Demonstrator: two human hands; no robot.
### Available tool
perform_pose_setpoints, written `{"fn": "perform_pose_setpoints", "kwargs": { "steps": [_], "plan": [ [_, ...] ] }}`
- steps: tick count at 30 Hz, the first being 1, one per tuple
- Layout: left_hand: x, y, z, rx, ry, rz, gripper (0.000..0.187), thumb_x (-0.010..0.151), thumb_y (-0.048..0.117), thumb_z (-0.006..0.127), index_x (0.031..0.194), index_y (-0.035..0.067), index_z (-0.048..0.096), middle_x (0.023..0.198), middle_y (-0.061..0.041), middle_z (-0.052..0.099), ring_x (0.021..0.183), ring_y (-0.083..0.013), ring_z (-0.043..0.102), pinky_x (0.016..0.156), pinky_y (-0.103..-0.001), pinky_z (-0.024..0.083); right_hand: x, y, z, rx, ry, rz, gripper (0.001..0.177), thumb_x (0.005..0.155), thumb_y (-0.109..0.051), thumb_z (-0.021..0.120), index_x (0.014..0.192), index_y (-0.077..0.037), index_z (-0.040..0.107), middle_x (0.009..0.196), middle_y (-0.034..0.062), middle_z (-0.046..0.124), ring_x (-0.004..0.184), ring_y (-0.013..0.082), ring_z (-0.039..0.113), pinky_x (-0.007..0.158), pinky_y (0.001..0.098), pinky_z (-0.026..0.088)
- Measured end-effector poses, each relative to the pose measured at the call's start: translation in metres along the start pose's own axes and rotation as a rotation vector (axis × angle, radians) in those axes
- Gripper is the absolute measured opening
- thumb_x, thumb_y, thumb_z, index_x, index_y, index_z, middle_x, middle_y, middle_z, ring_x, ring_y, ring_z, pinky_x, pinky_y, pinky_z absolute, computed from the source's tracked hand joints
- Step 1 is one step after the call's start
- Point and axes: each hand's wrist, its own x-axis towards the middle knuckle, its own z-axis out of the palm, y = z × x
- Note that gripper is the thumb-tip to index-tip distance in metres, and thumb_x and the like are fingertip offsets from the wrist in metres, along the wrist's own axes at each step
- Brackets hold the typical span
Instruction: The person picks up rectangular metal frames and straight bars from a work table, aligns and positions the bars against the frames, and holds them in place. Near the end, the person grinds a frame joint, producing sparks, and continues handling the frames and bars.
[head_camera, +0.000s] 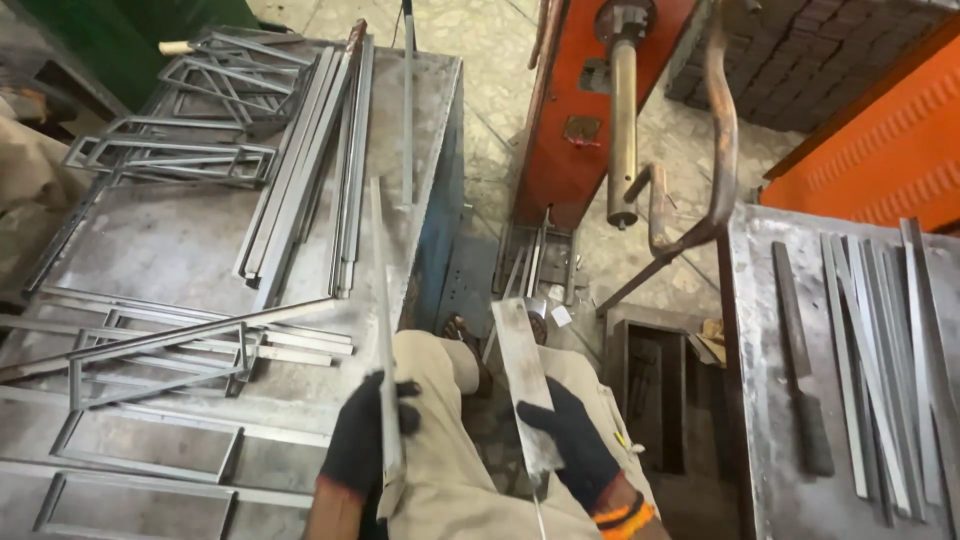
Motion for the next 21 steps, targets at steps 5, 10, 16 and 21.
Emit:
{"fn": "perform_pose_setpoints", "kwargs": {
  "steps": [5, 10, 16, 21],
  "plan": [
    [0.057, -0.002, 0.03, 0.325, 0.026, 0.247, 0.023, 0.101, 0.025, 0.065, 0.114, 0.006, 0.065, 0.074, -0.008, 0.063, 0.053, -0.0156, 0.051, 0.045, -0.029, 0.04, 0.018, -0.01, 0.023, -0.151, -0.07, -0.184, 0.049, 0.084, -0.01, 0.075, 0.13, 0.003, 0.062, 0.105, 0.0057, 0.072, 0.093, 0.0152, 0.068, 0.081, 0.0308, 0.056],
    [0.067, -0.034, 0.094, 0.494, 0.041, 0.62, 0.029, 0.098, 0.02, 0.067, 0.122, 0.005, 0.07, 0.084, -0.004, 0.068, 0.067, -0.0083, 0.055, 0.056, -0.027, 0.044, 0.01, -0.033, 0.066, -0.123, -0.067, -0.327, 0.045, 0.081, -0.013, 0.075, 0.125, -0.004, 0.068, 0.109, 0.0037, 0.075, 0.096, 0.0128, 0.069, 0.082, 0.0299, 0.055],
    [0.042, -0.063, 0.122, 0.613, 0.118, 0.923, 0.04, 0.112, 0.03, 0.051, 0.108, -0.005, 0.069, 0.08, -0.004, 0.069, 0.075, -0.0078, 0.054, 0.067, -0.03, 0.048, 0.01, -0.044, 0.087, -0.753, 0.388, -0.618, 0.029, 0.082, -0.019, 0.078, 0.105, -0.003, 0.068, 0.091, 0.0134, 0.073, 0.085, 0.0239, 0.073, 0.077, 0.0372, 0.056],
    [-0.003, -0.077, 0.136, 0.65, 0.073, 0.877, 0.039, 0.109, 0.029, 0.053, 0.103, -0.006, 0.071, 0.069, -0.007, 0.058, 0.068, -0.0083, 0.047, 0.057, -0.035, 0.039, 0.011, -0.085, 0.097, -0.623, 0.372, -0.913, 0.031, 0.081, -0.016, 0.078, 0.108, -0.003, 0.067, 0.097, 0.0133, 0.072, 0.09, 0.0275, 0.073, 0.079, 0.0369, 0.056]
  ]
}}
